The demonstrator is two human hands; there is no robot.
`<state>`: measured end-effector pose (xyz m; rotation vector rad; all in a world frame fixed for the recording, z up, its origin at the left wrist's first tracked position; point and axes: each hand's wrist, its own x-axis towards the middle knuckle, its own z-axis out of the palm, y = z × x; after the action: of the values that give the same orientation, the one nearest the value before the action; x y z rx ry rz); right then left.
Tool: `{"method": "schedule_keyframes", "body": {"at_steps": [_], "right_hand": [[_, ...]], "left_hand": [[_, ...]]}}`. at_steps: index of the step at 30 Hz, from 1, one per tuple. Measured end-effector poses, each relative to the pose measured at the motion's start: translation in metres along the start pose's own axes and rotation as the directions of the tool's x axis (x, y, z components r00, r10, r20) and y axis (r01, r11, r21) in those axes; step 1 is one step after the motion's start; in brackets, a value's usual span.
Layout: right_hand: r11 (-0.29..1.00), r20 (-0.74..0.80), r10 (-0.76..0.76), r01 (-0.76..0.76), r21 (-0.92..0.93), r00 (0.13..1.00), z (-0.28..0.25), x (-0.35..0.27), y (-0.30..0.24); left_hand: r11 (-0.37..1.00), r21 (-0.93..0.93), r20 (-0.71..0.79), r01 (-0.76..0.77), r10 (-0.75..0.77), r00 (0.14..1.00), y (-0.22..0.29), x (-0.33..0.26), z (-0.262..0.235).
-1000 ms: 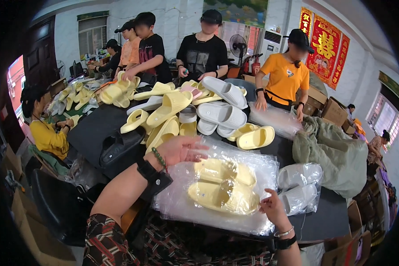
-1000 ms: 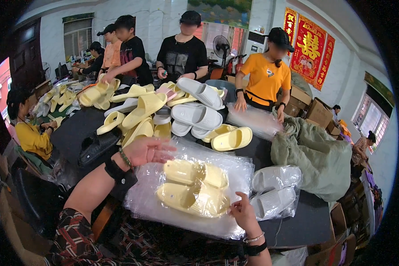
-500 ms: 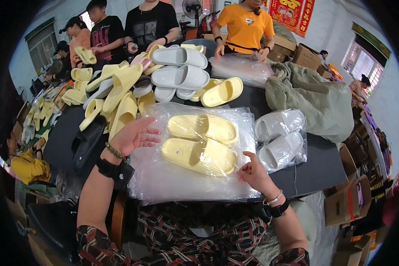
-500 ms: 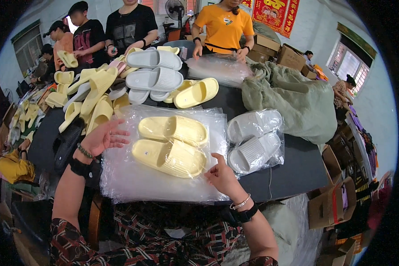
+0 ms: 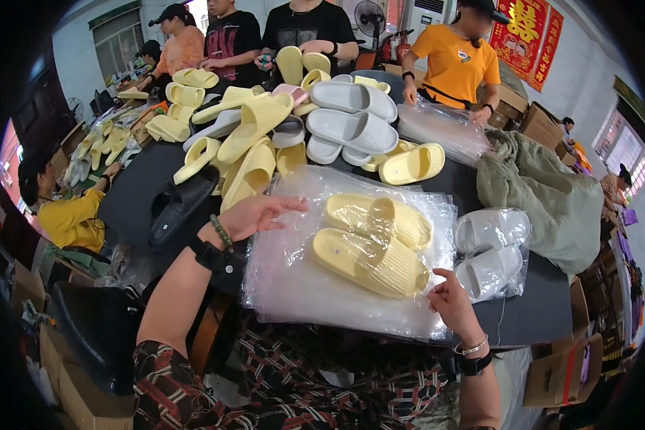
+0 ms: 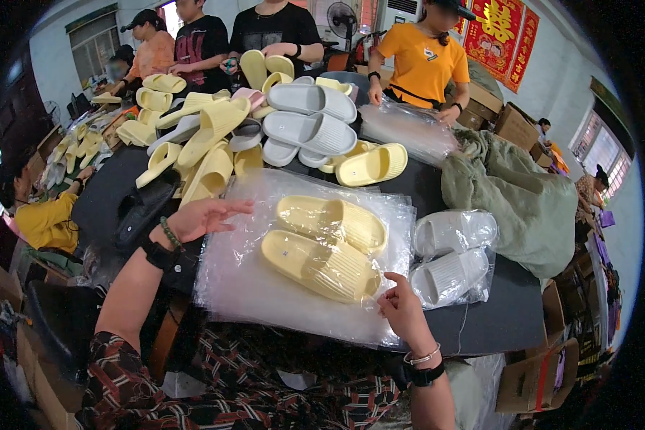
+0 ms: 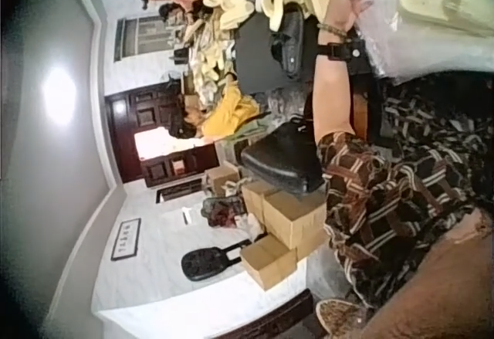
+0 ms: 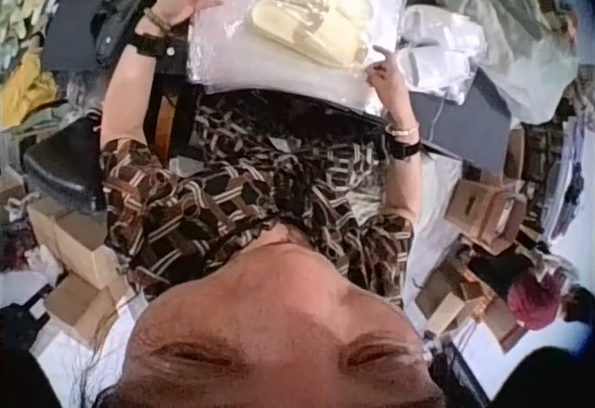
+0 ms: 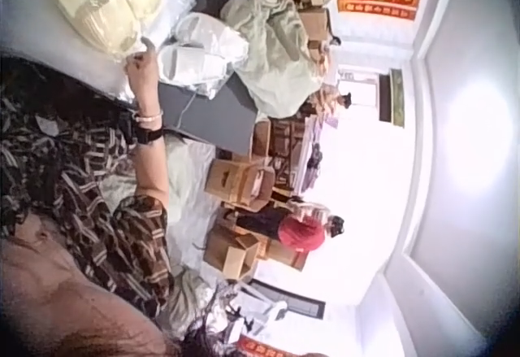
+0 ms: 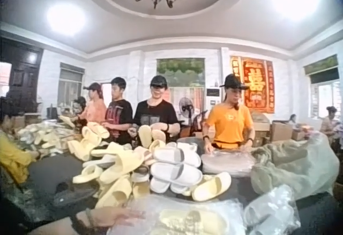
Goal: The recorder is bagging pairs of yellow and white slippers and placing them into a large green woven sack.
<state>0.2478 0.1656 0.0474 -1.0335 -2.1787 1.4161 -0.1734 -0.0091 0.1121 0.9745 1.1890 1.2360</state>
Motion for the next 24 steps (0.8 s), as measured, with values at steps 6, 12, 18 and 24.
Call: {"method": "schedule_keyframes", "body": {"at_steps": [6, 12, 18, 24], "right_hand": [[0.998, -0.016, -0.014, 0.013, -0.061, 1.000, -0.006, -0.002, 0.003], [0.999, -0.042, -0.026, 0.027, 0.029, 0.999, -0.008, 0.001, -0.004], [0.995, -0.022, -0.031, 0.029, -0.098, 0.999, -0.018, -0.015, -0.015], [0.923, 0.020, -0.121, 0.120, -0.367, 0.992, -0.031, -0.010, 0.004]], "left_hand": [[0.730, 0.667, -0.042, 0.145, -0.157, 0.987, -0.038, 0.005, -0.042], [0.541, 0.826, -0.285, 0.156, 0.163, 0.944, -0.023, 0.008, -0.027], [0.214, 0.926, 0.255, -0.310, 0.250, 0.934, -0.027, 0.033, -0.009], [-0.350, 0.799, 0.559, -0.489, 0.135, 0.818, -0.032, 0.051, 0.010]]}}
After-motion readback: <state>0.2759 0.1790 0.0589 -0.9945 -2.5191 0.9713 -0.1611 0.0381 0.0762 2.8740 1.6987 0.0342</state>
